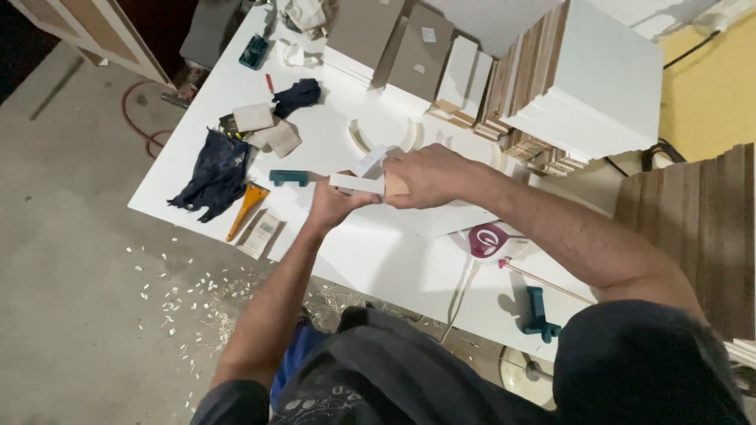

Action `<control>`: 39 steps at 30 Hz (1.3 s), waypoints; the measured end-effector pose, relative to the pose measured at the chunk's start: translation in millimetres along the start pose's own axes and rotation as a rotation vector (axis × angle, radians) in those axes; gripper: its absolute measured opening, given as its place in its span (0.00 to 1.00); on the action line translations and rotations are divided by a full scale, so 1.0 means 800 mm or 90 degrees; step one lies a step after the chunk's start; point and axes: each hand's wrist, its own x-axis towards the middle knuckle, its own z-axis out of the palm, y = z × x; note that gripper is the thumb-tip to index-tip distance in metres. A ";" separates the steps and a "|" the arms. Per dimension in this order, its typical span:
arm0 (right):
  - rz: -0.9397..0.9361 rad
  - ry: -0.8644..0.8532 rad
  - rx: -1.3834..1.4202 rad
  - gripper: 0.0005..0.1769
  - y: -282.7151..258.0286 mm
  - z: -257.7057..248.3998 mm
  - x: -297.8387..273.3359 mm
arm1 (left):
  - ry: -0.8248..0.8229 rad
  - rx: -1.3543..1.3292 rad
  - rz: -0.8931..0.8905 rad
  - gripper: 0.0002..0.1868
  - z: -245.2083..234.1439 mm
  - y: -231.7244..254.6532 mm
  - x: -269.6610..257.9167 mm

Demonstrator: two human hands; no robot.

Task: Applying edge banding to wooden boards using an iron, trimmer, and scraper

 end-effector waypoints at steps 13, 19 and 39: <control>-0.040 0.055 0.075 0.39 -0.073 -0.033 0.039 | -0.047 -0.006 0.049 0.17 -0.010 -0.010 -0.005; 0.079 -0.019 0.089 0.39 -0.023 -0.020 -0.040 | -0.040 0.028 0.045 0.20 -0.009 0.076 -0.012; 0.143 0.072 0.024 0.41 0.187 0.168 -0.199 | -0.010 0.123 0.050 0.23 -0.022 0.005 -0.006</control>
